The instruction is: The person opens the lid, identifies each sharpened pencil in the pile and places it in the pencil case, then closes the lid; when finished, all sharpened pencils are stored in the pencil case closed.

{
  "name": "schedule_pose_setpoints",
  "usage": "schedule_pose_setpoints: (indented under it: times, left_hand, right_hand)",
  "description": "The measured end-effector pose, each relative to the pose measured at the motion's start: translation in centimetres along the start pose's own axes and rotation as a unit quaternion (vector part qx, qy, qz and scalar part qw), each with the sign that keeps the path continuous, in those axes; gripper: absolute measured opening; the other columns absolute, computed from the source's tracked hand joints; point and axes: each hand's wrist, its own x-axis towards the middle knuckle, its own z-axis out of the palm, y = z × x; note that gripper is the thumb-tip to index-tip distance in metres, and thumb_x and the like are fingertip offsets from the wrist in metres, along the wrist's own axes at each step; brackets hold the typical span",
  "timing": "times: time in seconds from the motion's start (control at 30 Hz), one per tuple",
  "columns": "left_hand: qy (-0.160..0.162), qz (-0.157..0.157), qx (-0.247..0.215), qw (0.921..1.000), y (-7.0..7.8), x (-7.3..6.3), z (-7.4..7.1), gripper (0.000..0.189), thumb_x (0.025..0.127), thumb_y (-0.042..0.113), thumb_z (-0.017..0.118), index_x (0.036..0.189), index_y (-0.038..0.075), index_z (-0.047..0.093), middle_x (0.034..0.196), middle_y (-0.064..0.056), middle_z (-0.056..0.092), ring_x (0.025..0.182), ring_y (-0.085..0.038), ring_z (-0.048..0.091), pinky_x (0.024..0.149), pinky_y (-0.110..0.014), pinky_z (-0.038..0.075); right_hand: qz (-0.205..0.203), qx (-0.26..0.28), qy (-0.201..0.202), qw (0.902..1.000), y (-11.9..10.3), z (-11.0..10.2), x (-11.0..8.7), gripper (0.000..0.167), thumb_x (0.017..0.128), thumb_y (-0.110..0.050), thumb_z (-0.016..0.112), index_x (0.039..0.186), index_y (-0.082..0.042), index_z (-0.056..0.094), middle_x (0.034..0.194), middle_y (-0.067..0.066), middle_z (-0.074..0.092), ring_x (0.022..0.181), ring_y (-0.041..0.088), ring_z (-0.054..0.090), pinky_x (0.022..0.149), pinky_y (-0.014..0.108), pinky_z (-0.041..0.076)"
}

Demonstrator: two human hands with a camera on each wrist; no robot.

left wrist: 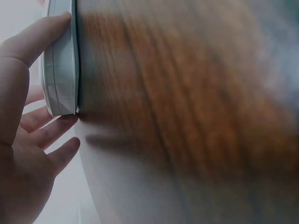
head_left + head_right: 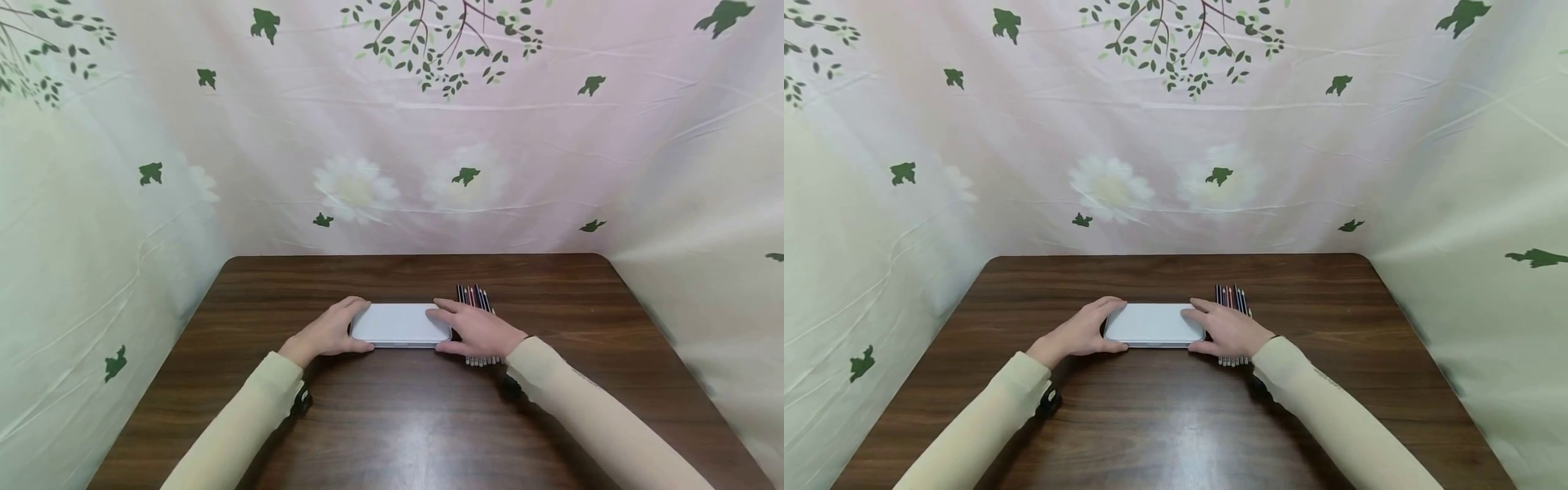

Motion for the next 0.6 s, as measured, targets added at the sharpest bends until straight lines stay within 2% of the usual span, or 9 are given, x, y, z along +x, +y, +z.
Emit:
schedule_pose_setpoints:
  times: [0.13, 0.27, 0.4, 0.6]
  left_hand:
    - [-0.004, -0.002, -0.002, 1.0, 0.1, 0.4, 0.0, 0.086, 0.081, 0.043, 0.092, 0.147, 0.004, 0.054, 0.147, -0.012, 0.057, 0.132, -0.025, 0.056, 0.111, -0.044, 0.048]
    - [-0.005, -0.007, 0.009, 0.9999, 0.2, 0.5, -0.1, 0.086, 0.079, 0.043, 0.093, 0.146, 0.004, 0.055, 0.144, -0.012, 0.058, 0.129, -0.025, 0.058, 0.109, -0.043, 0.049]
    - [0.0, -0.008, 0.014, 0.9999, 0.2, 0.5, -0.1, 0.086, 0.077, 0.042, 0.095, 0.144, 0.003, 0.056, 0.141, -0.012, 0.06, 0.126, -0.025, 0.059, 0.107, -0.043, 0.051]
    - [-0.007, -0.012, 0.015, 0.9998, 0.2, 0.7, 0.0, 0.086, 0.077, 0.043, 0.095, 0.144, 0.005, 0.056, 0.141, -0.011, 0.059, 0.125, -0.024, 0.059, 0.106, -0.042, 0.051]
  right_hand:
    - [-0.019, -0.006, 0.014, 0.9997, -0.2, 0.3, 0.4, 0.069, 0.098, -0.043, 0.076, 0.15, -0.003, 0.056, 0.151, 0.037, 0.048, 0.107, 0.031, 0.075, 0.094, 0.042, 0.06]
    - [-0.022, -0.028, 0.014, 0.9993, -0.3, 0.5, 0.8, 0.068, 0.097, -0.043, 0.076, 0.149, -0.002, 0.057, 0.148, 0.037, 0.051, 0.104, 0.032, 0.076, 0.091, 0.04, 0.061]
    - [-0.025, -0.038, -0.008, 0.999, -0.3, 0.1, 1.1, 0.066, 0.099, -0.043, 0.074, 0.149, -0.003, 0.057, 0.146, 0.034, 0.054, 0.096, 0.029, 0.077, 0.087, 0.039, 0.062]
    - [-0.037, -0.029, -0.048, 0.9977, 0.2, -0.8, 1.7, 0.066, 0.098, -0.045, 0.074, 0.148, -0.004, 0.058, 0.141, 0.028, 0.057, 0.073, 0.016, 0.07, 0.078, 0.034, 0.061]
